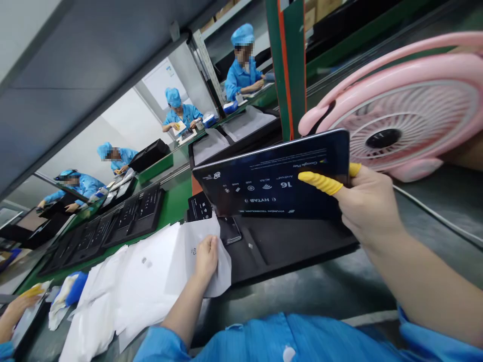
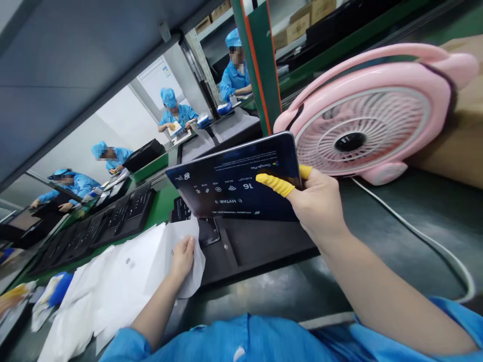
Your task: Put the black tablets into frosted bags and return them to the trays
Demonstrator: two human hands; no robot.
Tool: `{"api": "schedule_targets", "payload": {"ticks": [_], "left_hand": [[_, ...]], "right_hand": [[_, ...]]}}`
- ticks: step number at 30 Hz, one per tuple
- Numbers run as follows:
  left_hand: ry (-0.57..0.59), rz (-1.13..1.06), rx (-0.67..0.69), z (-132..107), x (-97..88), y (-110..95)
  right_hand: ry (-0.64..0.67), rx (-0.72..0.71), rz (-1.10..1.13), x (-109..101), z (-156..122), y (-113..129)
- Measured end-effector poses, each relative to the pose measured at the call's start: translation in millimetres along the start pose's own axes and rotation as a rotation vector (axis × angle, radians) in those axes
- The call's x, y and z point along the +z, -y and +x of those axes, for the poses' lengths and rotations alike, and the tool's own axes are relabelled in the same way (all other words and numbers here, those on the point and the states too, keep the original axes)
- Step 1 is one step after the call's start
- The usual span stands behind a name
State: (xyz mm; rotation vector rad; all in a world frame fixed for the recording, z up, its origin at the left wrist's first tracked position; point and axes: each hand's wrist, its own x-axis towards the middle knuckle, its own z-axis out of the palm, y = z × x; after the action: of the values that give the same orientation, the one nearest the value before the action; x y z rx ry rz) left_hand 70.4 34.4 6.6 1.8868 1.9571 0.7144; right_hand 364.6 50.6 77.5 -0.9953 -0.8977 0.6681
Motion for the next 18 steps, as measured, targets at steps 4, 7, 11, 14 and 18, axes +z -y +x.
{"api": "schedule_targets", "payload": {"ticks": [4, 7, 11, 14, 18], "left_hand": [[0.011, -0.007, -0.002, -5.2, -2.3, -8.1], [0.194, 0.076, 0.034, -15.5, 9.7, -20.6], [0.348, 0.472, 0.135, -22.1, 25.9, -31.8], [0.366, 0.646, 0.159, -18.7, 26.5, -30.8], [0.313, 0.656, 0.122, -16.9, 18.2, -27.2]], "right_hand": [[-0.047, 0.027, 0.167, 8.0, -11.3, -1.6], [-0.083, 0.049, 0.214, 11.2, -16.1, -0.2], [-0.111, 0.082, 0.265, 12.2, -22.1, 1.4], [-0.13, 0.111, 0.288, 11.2, -29.4, 3.4], [-0.144, 0.196, 0.296, 5.7, -40.2, 7.8]]}}
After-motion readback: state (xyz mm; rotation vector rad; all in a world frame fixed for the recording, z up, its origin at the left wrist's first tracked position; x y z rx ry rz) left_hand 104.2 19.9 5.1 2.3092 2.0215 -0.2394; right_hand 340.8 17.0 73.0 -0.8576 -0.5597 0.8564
